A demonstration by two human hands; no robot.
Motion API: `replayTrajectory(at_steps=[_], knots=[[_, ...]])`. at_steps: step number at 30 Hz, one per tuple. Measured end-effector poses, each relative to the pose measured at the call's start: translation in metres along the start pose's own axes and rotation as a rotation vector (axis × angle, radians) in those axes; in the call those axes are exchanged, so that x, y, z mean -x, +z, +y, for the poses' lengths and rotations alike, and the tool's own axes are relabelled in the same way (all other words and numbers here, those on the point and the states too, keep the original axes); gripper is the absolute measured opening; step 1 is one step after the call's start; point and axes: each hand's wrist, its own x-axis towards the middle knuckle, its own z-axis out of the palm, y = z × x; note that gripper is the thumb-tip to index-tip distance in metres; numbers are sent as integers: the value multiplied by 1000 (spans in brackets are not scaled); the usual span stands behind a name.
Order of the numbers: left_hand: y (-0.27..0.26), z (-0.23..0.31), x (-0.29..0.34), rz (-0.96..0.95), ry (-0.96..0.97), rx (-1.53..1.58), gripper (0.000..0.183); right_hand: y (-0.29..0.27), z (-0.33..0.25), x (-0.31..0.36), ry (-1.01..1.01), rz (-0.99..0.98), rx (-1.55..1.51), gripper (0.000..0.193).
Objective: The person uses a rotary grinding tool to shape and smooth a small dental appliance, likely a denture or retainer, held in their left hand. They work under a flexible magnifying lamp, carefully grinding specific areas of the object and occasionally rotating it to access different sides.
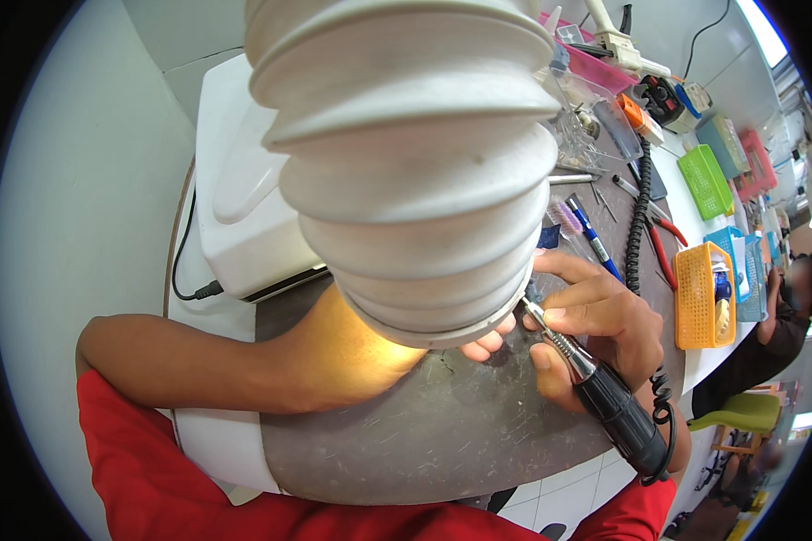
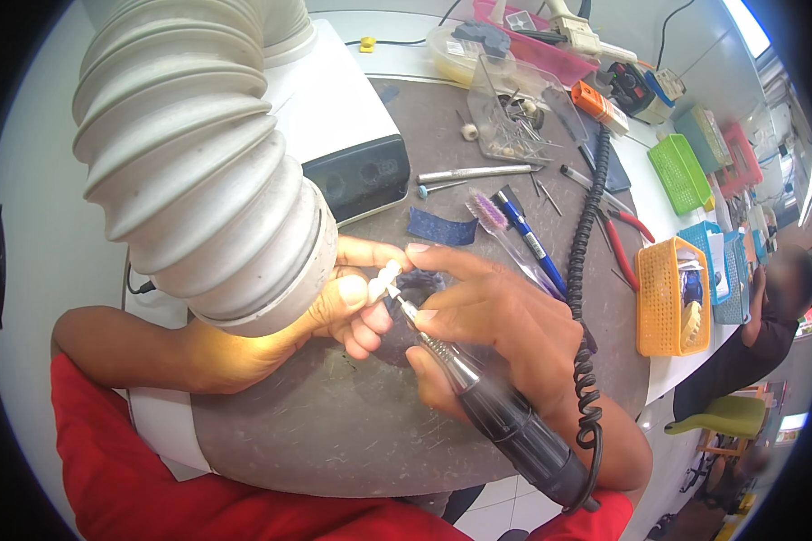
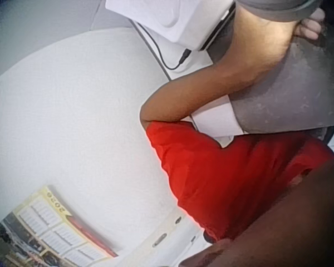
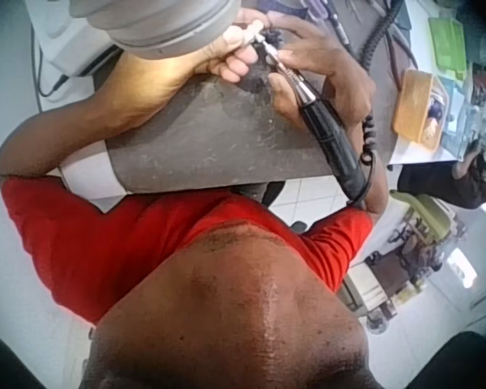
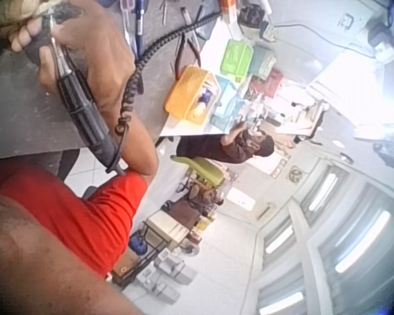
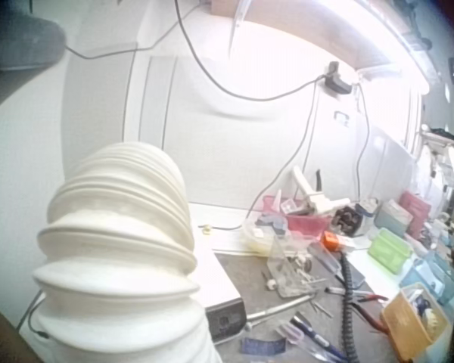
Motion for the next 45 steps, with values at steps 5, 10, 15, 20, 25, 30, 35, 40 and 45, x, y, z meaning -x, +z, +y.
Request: replayTrajectory(at_steps=[5,10,15,20,25,30,35,40,45], knots=[[-1,-5,1,8,21,-6,47,3,3,1,-9,25,-16,25],[-2,-5,1,-8,27,-4,47,3,3,0,-18,20,-12,25],[-2,-5,1,-11,21,15,47,2,2,-1,-10,8,-6,25],[-2,-5,0,-10,9,29,48,2,1,0,-7,13,-6,25],[-2,-4,-1,-18,0,48,47,2,2,1,1,8,-17,25],[-4,-2,0,-48,-1,107,46,2,2,1,-2,18,-11,26],[-4,-4,-2,-59,-14,175,46,1,4,2,-11,9,7,26],[-6,-2,-2,-44,-64,210,45,0,2,-2,-32,3,-4,25],[-5,1,1,-26,-87,222,44,2,-1,-2,-32,9,-16,25]])
